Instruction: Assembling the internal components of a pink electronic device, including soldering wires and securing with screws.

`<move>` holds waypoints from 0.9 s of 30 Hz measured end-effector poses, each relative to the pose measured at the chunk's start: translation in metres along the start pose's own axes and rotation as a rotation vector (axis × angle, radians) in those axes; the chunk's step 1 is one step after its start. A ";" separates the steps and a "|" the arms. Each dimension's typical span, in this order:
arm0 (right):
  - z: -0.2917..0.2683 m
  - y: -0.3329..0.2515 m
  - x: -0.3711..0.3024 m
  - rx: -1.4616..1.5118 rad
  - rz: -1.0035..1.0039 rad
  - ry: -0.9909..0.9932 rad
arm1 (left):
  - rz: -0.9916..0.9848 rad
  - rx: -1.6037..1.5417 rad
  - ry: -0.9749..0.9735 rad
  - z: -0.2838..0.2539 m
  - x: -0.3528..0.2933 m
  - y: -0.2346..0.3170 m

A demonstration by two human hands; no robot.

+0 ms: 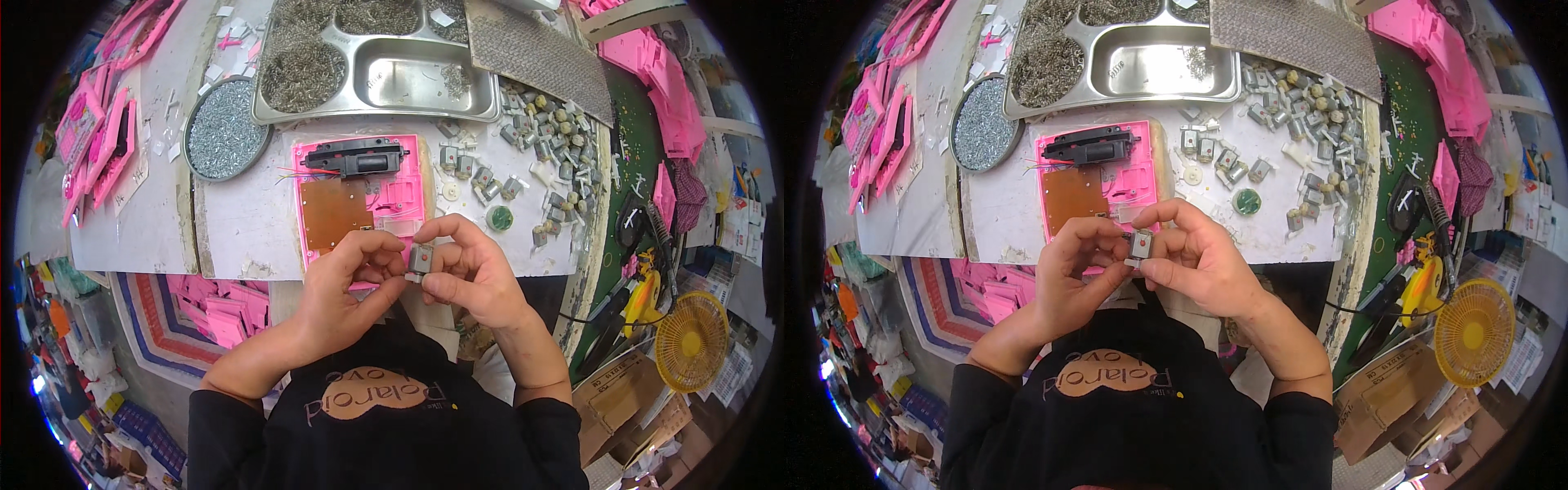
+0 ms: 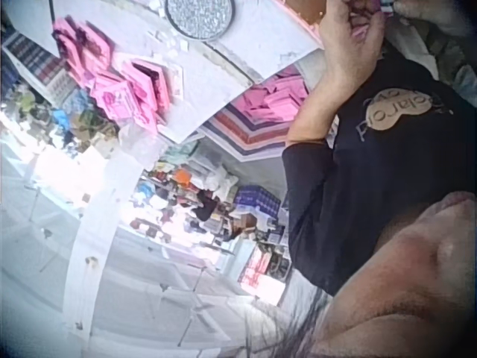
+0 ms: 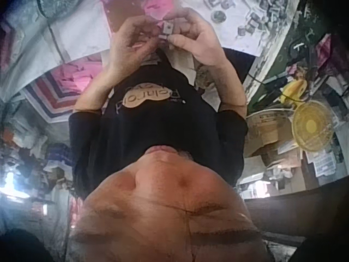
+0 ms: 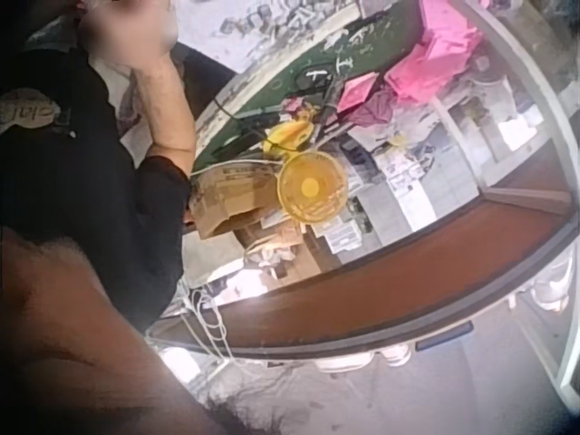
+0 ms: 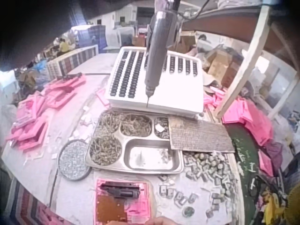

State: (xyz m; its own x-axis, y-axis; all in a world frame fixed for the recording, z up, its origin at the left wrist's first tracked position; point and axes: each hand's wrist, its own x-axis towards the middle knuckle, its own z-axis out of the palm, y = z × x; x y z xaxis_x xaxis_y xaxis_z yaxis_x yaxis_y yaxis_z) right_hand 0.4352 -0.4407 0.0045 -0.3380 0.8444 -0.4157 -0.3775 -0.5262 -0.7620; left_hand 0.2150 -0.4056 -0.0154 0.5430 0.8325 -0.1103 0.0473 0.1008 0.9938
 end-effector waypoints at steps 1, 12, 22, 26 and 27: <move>0.000 0.000 0.001 -0.019 0.001 0.005 | 0.003 0.003 0.000 0.000 0.000 0.000; 0.006 0.009 -0.004 -0.687 -0.347 0.121 | 0.110 0.003 0.040 -0.001 0.001 -0.002; 0.004 0.009 0.004 -1.143 -0.956 0.146 | 0.485 0.333 0.055 -0.009 0.011 -0.002; 0.003 0.009 0.001 -1.160 -0.919 0.126 | 0.467 0.401 0.005 -0.010 0.010 0.000; 0.004 0.008 -0.001 -1.178 -0.913 0.127 | 0.462 0.424 -0.004 -0.010 0.010 0.001</move>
State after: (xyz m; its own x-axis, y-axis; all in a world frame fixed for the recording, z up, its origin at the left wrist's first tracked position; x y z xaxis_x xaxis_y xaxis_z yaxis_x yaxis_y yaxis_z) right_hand 0.4291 -0.4463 0.0006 -0.2764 0.8645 0.4198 0.5028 0.5023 -0.7035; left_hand 0.2121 -0.3917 -0.0156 0.5896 0.7364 0.3317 0.1348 -0.4947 0.8586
